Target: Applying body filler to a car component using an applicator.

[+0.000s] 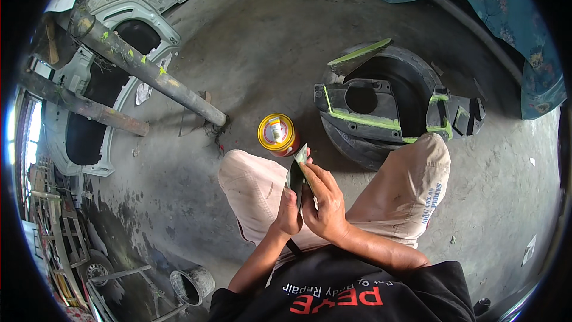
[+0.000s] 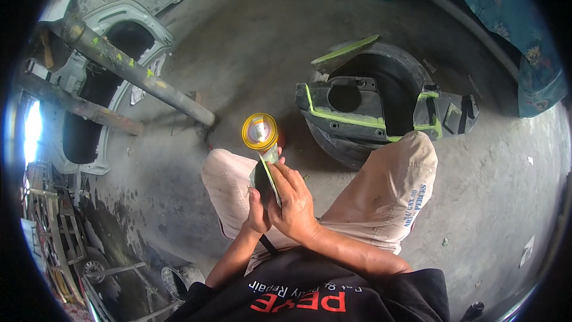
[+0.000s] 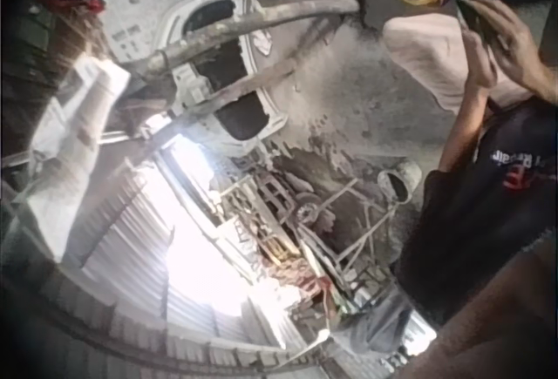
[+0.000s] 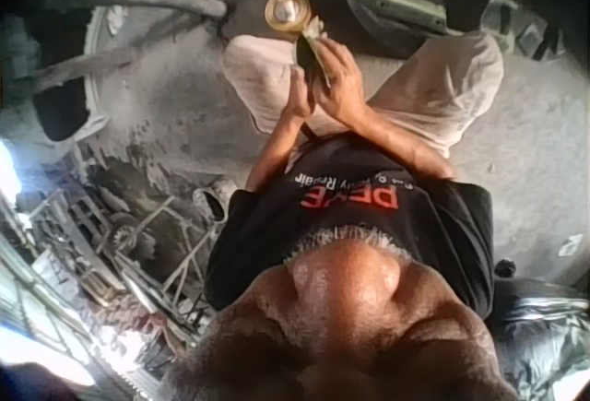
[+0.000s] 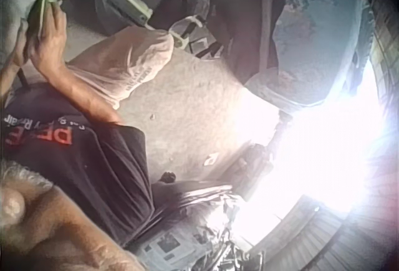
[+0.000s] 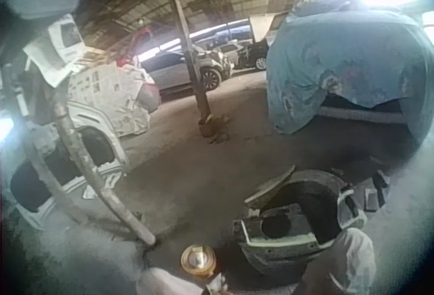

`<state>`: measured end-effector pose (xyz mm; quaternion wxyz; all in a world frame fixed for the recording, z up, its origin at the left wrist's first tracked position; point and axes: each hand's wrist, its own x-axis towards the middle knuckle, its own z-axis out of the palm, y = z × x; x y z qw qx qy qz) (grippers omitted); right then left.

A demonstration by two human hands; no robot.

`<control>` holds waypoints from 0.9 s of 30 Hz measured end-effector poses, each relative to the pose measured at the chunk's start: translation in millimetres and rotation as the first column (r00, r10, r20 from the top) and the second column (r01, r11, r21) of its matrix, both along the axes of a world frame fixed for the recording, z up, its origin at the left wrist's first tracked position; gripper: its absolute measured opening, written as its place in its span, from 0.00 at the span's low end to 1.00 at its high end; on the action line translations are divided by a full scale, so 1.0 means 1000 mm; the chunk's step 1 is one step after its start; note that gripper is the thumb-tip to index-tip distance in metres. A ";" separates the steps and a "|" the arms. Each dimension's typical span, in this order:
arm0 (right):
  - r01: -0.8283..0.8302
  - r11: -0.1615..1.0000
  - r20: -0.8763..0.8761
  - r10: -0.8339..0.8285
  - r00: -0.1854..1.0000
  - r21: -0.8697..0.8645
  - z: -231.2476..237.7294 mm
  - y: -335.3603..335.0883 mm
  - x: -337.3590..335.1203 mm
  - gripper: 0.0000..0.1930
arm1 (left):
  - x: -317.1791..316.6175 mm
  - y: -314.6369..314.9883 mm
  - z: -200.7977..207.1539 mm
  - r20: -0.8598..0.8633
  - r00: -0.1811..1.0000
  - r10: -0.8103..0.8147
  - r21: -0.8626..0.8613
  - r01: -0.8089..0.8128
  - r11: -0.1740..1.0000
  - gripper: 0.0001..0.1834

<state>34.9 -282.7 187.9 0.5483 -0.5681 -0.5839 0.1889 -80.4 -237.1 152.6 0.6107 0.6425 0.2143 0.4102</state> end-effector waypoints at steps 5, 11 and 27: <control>0.053 0.996 -0.146 -0.063 0.987 -0.067 0.005 0.008 0.003 0.20 | 0.001 -0.005 -0.004 -0.035 0.998 0.055 -0.012 -0.056 0.998 0.51; 0.015 0.940 -0.526 -0.203 0.826 -0.340 0.009 0.021 0.016 0.09 | 0.000 -0.009 0.009 -0.222 0.971 0.084 0.172 -0.045 0.984 0.56; -0.073 0.997 -0.003 0.073 0.997 0.020 0.012 0.008 0.009 0.29 | -0.007 -0.001 0.002 -0.104 0.986 0.129 0.055 -0.124 0.991 0.60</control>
